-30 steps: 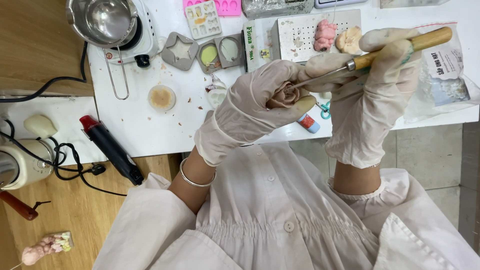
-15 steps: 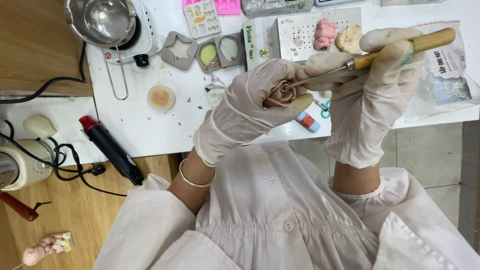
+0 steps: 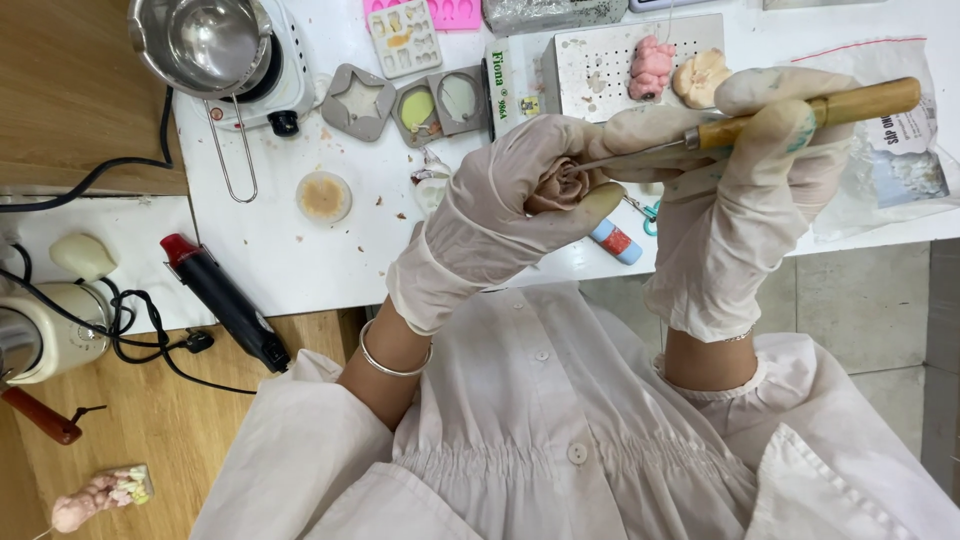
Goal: Detailing a rose-shaped wax candle using a sculpting tool at a workshop bench.
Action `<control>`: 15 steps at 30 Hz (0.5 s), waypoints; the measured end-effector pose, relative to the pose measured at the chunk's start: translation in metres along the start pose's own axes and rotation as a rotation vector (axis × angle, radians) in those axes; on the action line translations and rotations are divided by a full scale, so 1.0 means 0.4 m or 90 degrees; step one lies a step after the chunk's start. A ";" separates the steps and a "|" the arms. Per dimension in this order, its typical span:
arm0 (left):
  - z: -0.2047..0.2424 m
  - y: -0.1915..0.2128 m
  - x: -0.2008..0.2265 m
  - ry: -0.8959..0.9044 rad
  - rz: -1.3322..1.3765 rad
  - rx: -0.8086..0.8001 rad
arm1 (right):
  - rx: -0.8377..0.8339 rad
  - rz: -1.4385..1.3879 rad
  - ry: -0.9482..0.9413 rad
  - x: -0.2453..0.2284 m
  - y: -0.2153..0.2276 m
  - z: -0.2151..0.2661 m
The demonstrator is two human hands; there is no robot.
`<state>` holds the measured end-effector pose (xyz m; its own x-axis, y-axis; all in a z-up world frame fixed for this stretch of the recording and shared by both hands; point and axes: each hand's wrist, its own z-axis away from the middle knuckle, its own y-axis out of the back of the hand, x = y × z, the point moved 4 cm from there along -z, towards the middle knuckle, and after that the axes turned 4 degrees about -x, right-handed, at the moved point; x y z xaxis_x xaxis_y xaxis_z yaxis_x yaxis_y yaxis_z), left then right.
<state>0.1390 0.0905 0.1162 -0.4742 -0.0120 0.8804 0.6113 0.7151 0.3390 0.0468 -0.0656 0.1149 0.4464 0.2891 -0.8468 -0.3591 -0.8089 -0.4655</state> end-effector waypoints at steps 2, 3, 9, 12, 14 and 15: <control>0.001 -0.001 -0.001 -0.011 -0.016 0.007 | -0.003 0.000 0.007 0.001 -0.002 0.001; 0.001 -0.001 -0.001 -0.022 -0.033 0.014 | -0.006 0.000 0.014 0.001 -0.003 0.001; 0.002 0.003 0.007 -0.052 -0.049 0.022 | -0.022 -0.022 -0.002 0.006 -0.005 -0.005; 0.004 0.004 0.014 -0.038 -0.042 0.021 | -0.045 0.005 0.019 0.001 -0.002 -0.003; 0.004 0.004 0.013 -0.027 -0.032 0.017 | -0.018 0.000 0.007 0.003 0.005 0.002; 0.004 0.003 0.013 -0.017 -0.022 0.012 | 0.010 -0.005 -0.005 0.004 0.011 0.005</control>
<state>0.1365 0.0924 0.1206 -0.5113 -0.0190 0.8592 0.5824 0.7276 0.3627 0.0442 -0.0678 0.1109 0.4426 0.2995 -0.8452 -0.3683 -0.7987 -0.4759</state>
